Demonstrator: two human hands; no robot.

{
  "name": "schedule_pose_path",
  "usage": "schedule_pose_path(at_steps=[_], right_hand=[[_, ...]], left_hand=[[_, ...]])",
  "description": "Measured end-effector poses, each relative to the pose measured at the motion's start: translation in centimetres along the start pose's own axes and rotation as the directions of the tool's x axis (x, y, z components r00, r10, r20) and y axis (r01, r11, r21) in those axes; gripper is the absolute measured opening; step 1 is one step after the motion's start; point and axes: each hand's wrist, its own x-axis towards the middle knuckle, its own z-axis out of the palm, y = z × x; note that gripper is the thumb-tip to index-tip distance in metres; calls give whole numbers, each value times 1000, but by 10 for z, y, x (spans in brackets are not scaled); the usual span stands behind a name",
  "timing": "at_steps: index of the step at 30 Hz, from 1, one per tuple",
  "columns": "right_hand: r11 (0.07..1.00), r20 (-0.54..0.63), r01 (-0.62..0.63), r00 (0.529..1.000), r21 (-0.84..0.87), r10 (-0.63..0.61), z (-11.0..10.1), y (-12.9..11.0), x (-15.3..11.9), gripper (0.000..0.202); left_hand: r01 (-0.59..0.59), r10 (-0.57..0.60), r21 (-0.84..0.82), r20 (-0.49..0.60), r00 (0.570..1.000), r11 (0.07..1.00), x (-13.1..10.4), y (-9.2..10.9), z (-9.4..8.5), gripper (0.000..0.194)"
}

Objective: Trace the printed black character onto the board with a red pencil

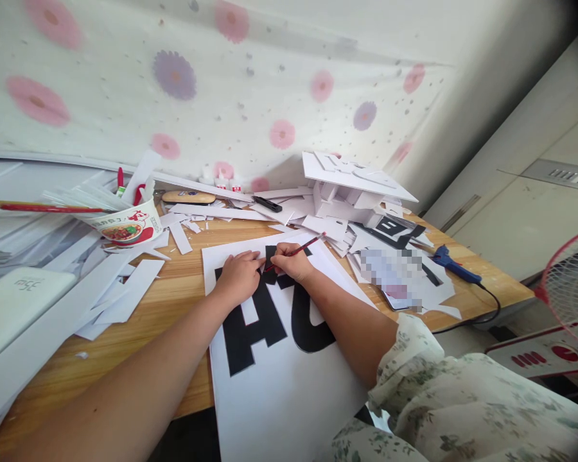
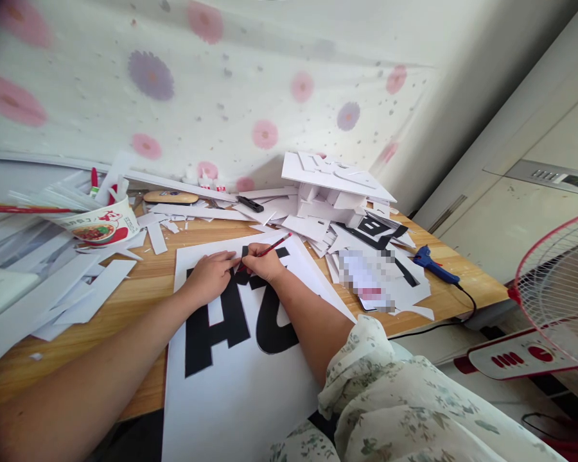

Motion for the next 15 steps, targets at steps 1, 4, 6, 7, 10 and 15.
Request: schedule_pose_path(at_steps=[1, 4, 6, 7, 10, 15], right_hand=[[1000, -2, -4, 1000, 9, 4, 0, 1, 0, 19], [1000, 6, -10, 1000, 29, 9, 1, 2, 0, 19], [999, 20, -13, 1000, 37, 12, 1, 2, 0, 20], [999, 26, -14, 1000, 40, 13, 1, 2, 0, 21], [999, 35, -15, 999, 44, 13, 2, 0, 0, 21], [999, 10, -7, 1000, 49, 7, 1, 3, 2, 20]], left_hand=[[1, -1, 1, 0, 1000, 1000, 0, 0, 0, 31], [1, -1, 2, 0, 1000, 1000, -1, 1, -1, 30], [-1, 1, 4, 1, 1000, 1000, -1, 1, -1, 30], [-2, 2, 5, 2, 1000, 1000, -1, 1, -1, 30], [-1, 1, 5, 2, 1000, 1000, -1, 2, -2, 30], [-13, 13, -1, -5, 1000, 1000, -2, 1, -1, 32]])
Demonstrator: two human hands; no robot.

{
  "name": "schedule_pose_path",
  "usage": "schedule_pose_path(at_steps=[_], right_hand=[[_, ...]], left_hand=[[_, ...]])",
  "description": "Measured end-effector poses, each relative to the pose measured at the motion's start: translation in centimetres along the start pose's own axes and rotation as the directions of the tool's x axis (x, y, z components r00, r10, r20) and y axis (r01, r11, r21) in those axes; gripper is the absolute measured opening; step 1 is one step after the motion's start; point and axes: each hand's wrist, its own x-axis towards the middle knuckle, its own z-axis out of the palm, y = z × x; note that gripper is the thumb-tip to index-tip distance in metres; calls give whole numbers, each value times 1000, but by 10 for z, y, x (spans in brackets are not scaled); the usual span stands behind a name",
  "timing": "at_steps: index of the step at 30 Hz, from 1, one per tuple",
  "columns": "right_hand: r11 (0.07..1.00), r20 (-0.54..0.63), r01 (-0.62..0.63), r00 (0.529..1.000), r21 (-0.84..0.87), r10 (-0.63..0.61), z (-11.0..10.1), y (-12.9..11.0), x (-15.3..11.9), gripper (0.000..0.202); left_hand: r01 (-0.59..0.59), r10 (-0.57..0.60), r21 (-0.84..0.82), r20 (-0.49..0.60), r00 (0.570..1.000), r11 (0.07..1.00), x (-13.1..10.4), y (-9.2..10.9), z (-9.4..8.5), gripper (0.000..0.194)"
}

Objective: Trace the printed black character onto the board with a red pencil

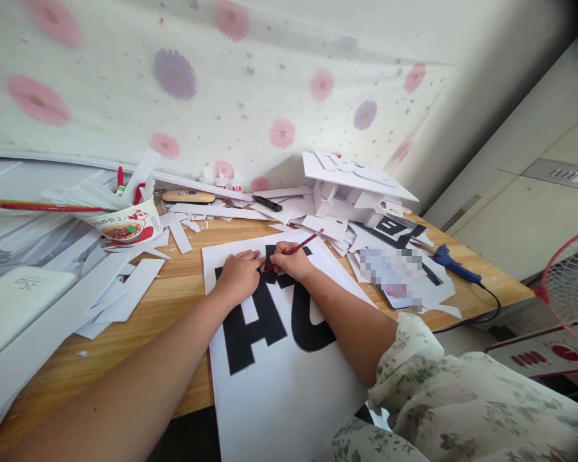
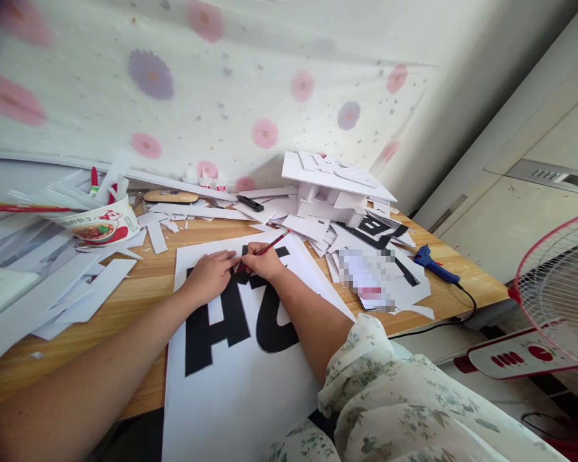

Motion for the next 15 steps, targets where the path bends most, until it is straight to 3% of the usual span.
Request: schedule_pose_path(at_steps=[10, 15], right_hand=[[1000, -28, -3, 1000, 8, 3, -1, 6, 5, 19], [1000, -25, -22, 999, -7, 22, 0, 2, 6, 20]], left_hand=[[5, -5, 4, -94, 996, 1000, 2, -4, 0, 32], [40, -30, 69, -135, 990, 997, 1, -3, -2, 21]])
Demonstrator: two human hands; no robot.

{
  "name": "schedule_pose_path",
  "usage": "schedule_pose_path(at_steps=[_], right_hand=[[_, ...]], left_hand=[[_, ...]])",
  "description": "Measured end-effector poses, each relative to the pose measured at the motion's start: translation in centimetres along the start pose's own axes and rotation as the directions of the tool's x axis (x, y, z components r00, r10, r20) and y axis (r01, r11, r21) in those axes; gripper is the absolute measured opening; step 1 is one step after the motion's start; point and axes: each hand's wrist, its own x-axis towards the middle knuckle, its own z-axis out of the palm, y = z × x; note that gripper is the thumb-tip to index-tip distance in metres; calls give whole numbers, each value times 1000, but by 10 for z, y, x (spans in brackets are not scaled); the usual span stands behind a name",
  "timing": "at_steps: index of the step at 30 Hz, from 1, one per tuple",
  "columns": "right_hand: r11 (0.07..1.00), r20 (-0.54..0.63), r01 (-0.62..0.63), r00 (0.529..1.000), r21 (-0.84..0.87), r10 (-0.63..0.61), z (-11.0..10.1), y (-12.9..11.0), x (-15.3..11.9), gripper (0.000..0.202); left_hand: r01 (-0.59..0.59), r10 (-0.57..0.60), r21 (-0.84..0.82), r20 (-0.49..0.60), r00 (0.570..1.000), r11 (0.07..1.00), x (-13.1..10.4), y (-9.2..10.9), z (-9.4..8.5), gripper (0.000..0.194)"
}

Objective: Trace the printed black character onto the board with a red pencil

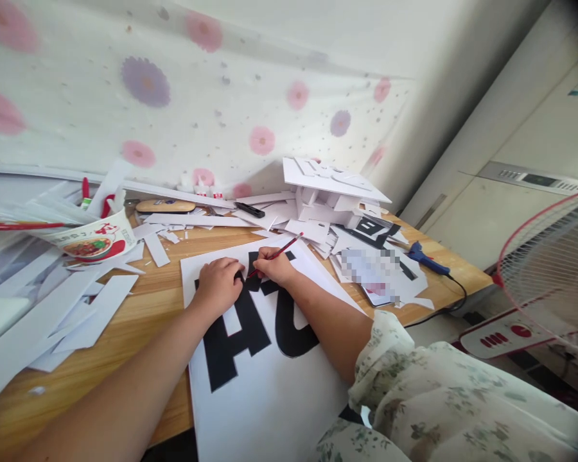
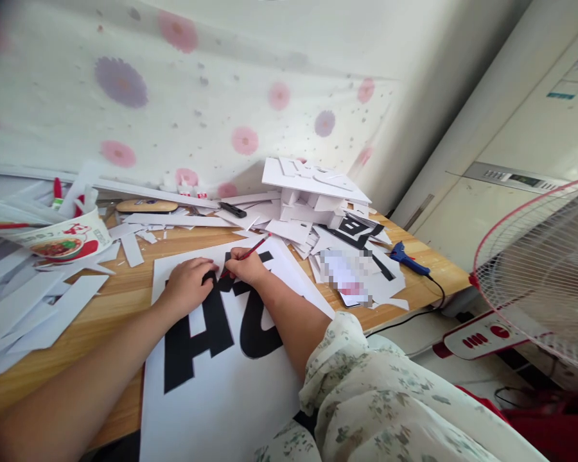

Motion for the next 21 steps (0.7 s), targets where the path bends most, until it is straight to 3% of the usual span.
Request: schedule_pose_path(at_steps=[6, 11, 16, 21], right_hand=[[1000, -15, 7, 1000, 7, -7, 2, -5, -1, 26], [1000, -10, 17, 1000, 25, -17, 2, -2, 0, 25], [998, -4, 37, 999, 54, -37, 1, 6, 2, 23], [997, 1, 56, 998, 60, -56, 1, 6, 1, 25]], left_hand=[[-37, 37, 74, 1, 999, 997, -3, 1, -2, 23], [-86, 79, 93, 69, 994, 992, -6, -7, -6, 31], [-34, 20, 125, 112, 993, 992, -13, -17, -8, 55], [-2, -16, 125, 141, 990, 992, -15, -18, -8, 60]])
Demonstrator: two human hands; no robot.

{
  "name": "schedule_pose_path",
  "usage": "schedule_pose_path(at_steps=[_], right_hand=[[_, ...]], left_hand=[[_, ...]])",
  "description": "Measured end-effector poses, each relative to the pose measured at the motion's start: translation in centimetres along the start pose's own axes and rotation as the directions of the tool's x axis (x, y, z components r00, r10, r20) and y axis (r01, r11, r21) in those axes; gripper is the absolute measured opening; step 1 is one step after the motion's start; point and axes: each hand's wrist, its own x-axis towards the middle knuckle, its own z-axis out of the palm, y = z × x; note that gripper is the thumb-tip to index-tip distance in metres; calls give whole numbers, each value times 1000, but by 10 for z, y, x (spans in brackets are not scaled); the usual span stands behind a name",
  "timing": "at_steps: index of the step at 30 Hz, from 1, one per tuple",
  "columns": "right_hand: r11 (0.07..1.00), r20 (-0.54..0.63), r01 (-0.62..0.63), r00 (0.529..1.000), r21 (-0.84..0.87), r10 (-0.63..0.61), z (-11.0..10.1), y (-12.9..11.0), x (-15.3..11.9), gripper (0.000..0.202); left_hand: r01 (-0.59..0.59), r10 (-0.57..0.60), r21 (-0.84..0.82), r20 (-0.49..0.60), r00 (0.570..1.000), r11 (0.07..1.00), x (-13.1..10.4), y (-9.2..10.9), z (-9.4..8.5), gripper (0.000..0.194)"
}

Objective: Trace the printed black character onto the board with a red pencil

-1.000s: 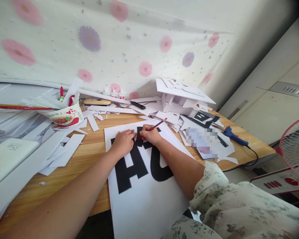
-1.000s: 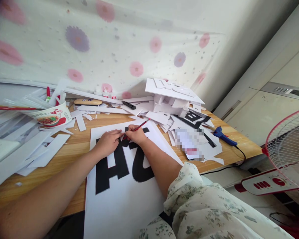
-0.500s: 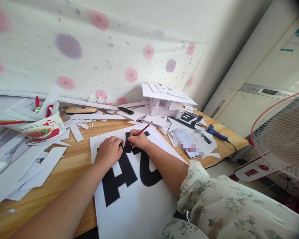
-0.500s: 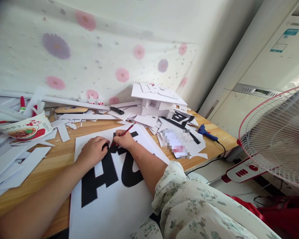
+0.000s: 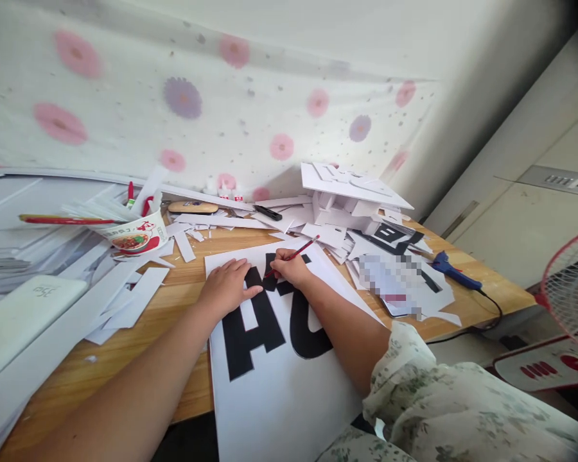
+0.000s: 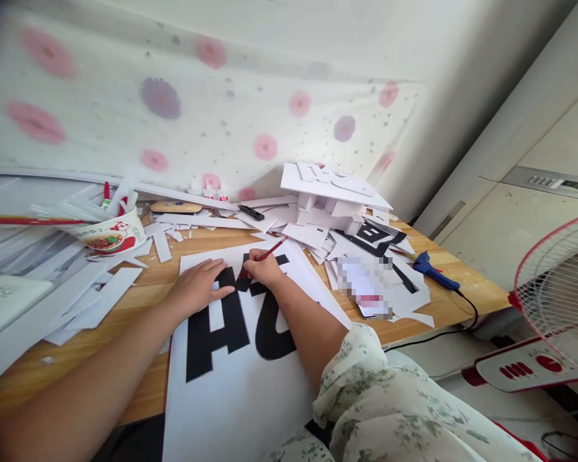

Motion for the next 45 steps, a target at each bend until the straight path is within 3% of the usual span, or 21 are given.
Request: schedule_pose_path(at_steps=[11, 22, 45], right_hand=[[996, 8, 40, 999, -78, -40, 1, 0, 2, 24], [985, 11, 30, 1000, -171, -29, 0, 1, 3, 22], [998, 63, -62, 996, -11, 62, -3, -12, -9, 23]], left_hand=[[6, -5, -29, 54, 999, 1000, -2, 6, -8, 56], [9, -7, -25, 68, 998, 1000, 0, 5, -5, 56], [9, -6, -34, 99, 995, 999, 1, 4, -7, 57]])
